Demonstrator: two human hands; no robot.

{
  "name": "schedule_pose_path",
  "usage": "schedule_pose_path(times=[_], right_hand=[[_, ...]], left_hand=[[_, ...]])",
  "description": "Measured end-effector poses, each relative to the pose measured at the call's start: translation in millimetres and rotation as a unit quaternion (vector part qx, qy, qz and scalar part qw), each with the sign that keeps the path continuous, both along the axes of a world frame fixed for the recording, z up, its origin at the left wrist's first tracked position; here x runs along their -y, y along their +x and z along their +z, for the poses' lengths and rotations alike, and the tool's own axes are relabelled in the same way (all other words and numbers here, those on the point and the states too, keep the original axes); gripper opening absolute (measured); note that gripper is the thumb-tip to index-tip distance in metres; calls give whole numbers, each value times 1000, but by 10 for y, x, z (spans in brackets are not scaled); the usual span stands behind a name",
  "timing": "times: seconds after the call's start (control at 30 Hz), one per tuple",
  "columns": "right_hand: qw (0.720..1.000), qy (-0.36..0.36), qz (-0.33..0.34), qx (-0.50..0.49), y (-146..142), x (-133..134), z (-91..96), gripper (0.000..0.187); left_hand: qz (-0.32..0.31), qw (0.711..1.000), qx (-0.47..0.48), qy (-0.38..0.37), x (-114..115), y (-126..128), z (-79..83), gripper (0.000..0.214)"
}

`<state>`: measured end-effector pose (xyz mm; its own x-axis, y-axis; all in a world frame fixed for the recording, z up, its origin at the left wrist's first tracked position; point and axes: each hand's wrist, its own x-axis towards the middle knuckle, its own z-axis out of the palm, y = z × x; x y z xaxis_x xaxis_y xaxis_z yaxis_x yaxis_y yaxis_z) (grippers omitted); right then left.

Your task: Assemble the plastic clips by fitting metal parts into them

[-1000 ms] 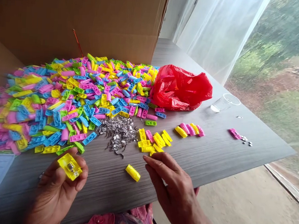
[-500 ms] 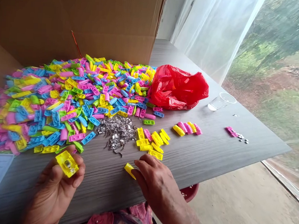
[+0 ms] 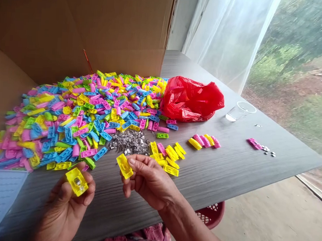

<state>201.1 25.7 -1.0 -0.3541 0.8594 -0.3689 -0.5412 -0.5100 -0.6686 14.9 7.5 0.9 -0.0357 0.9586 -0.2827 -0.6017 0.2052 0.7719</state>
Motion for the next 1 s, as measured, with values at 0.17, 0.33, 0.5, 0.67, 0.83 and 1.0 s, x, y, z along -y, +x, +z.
schedule_pose_path(times=[0.17,0.33,0.5,0.67,0.83,1.0], right_hand=[[999,1,12,-37,-180,-77,-8,36],[997,72,-22,22,-215,12,90,23],[853,386,-96,337,-253,141,285,19],[728,517,-87,442,-283,199,311,29],[705,535,-45,463,-282,212,278,28],[700,536,-46,470,-313,189,234,29]], left_hand=[[13,1000,4,11,20,-16,14,26],[-6,1000,10,28,40,59,27,26],[-36,997,31,55,78,127,-21,26],[-49,995,13,87,113,105,-45,31],[-16,990,-78,116,104,69,8,30],[18,964,-195,178,76,22,52,34]])
